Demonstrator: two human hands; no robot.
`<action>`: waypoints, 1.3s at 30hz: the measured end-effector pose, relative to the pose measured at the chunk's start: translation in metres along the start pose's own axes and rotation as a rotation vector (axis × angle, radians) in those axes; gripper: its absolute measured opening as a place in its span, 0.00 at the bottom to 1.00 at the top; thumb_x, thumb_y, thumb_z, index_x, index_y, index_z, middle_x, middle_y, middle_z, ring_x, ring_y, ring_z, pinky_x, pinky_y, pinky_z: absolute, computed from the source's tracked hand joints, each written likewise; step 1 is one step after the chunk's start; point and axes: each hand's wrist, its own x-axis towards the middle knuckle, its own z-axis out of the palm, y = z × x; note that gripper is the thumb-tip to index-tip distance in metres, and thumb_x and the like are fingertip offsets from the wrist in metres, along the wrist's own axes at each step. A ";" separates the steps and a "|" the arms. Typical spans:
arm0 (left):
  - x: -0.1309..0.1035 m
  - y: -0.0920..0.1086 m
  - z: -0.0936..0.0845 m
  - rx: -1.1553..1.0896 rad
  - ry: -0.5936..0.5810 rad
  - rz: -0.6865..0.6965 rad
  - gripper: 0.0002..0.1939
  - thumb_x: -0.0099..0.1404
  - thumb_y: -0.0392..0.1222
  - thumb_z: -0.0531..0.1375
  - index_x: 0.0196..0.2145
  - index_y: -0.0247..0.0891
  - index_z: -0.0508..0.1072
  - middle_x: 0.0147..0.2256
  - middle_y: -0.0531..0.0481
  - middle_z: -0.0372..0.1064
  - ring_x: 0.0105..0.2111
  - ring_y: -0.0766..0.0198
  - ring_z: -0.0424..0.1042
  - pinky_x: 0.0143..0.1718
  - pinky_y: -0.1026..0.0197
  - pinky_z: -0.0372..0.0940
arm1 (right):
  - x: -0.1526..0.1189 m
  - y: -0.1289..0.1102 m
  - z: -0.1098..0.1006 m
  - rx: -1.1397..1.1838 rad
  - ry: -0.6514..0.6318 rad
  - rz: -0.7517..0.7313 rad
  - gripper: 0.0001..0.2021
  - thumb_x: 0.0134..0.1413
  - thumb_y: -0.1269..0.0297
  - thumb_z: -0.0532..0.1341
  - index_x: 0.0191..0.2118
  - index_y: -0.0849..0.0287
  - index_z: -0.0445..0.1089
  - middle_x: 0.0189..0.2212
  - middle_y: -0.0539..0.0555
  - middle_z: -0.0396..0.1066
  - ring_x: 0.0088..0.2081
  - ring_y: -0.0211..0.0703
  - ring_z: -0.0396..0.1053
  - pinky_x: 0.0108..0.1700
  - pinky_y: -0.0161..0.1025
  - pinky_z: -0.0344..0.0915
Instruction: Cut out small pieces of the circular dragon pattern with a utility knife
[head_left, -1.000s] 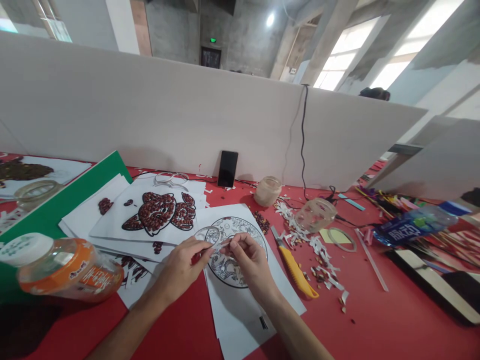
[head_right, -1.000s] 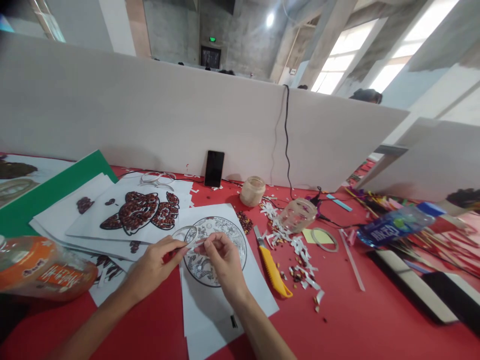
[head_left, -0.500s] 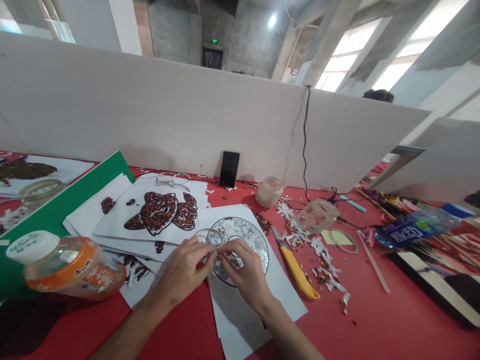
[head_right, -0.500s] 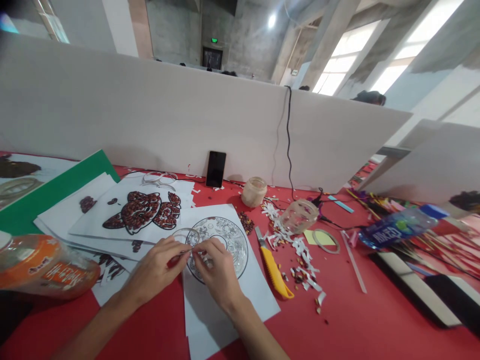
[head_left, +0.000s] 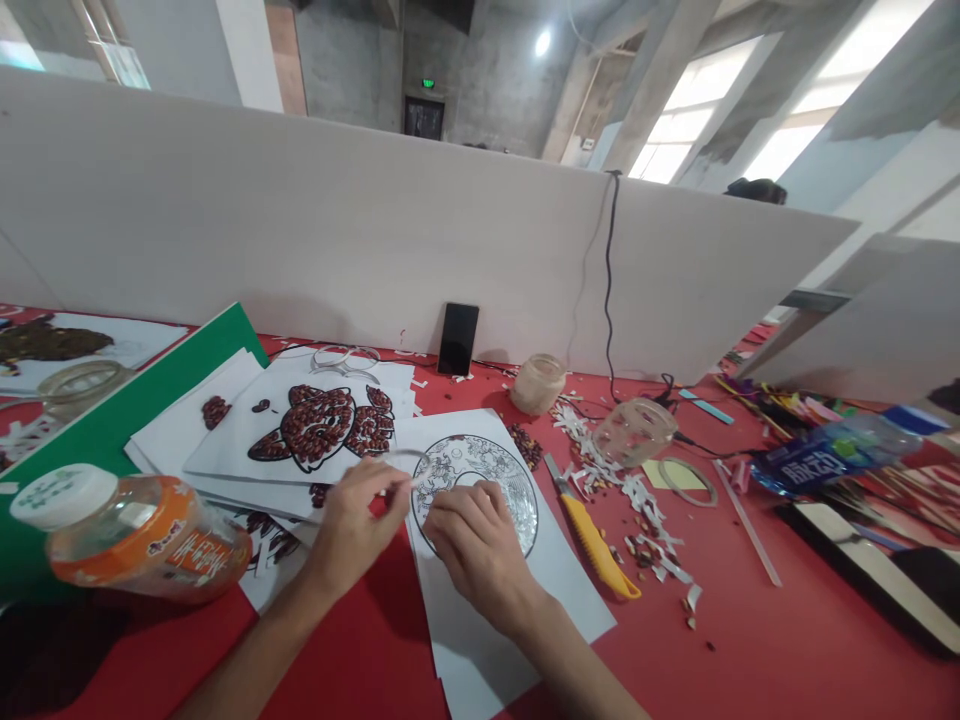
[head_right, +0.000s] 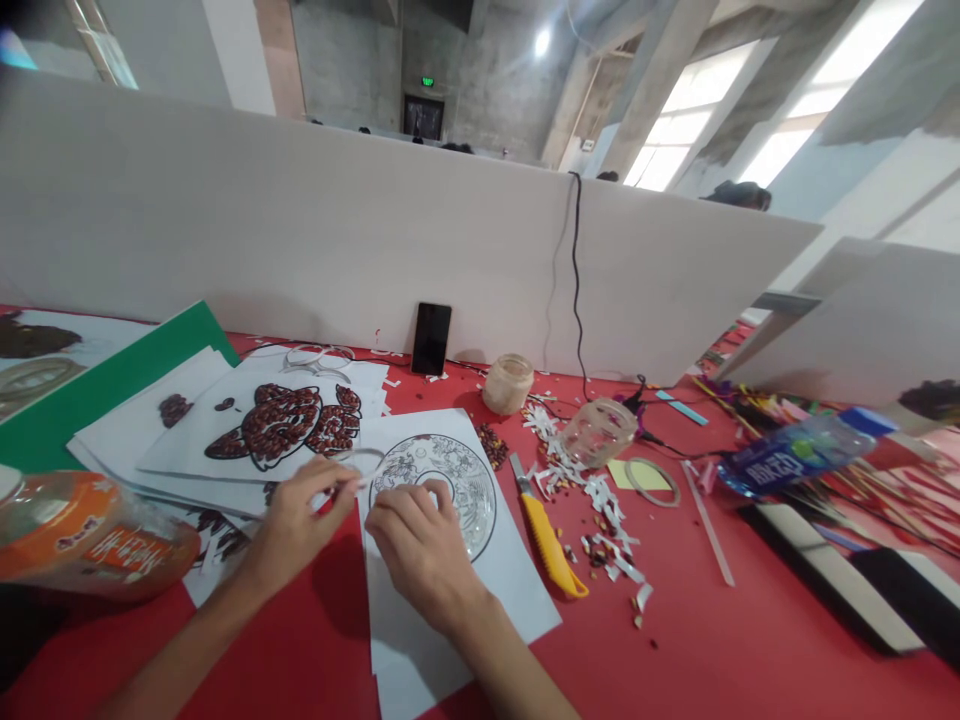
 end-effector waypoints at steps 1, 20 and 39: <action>0.001 -0.007 -0.003 0.106 0.062 -0.018 0.11 0.72 0.39 0.54 0.37 0.41 0.77 0.38 0.47 0.77 0.41 0.55 0.71 0.50 0.52 0.64 | -0.001 0.001 -0.002 0.065 0.011 0.048 0.07 0.69 0.71 0.55 0.43 0.52 0.68 0.45 0.54 0.74 0.46 0.46 0.70 0.51 0.47 0.60; -0.001 0.012 0.009 -0.380 -0.203 -0.219 0.05 0.69 0.42 0.62 0.36 0.42 0.78 0.36 0.52 0.76 0.38 0.61 0.74 0.42 0.61 0.66 | 0.001 0.013 -0.010 0.679 -0.150 0.594 0.10 0.65 0.55 0.61 0.43 0.56 0.73 0.37 0.52 0.72 0.37 0.41 0.65 0.41 0.39 0.62; -0.004 0.010 0.016 -0.491 -0.163 -0.470 0.14 0.66 0.53 0.61 0.35 0.39 0.77 0.29 0.53 0.71 0.27 0.63 0.67 0.30 0.63 0.61 | -0.002 0.033 -0.004 0.788 0.134 0.697 0.15 0.57 0.53 0.68 0.43 0.57 0.71 0.30 0.50 0.71 0.32 0.40 0.69 0.35 0.37 0.66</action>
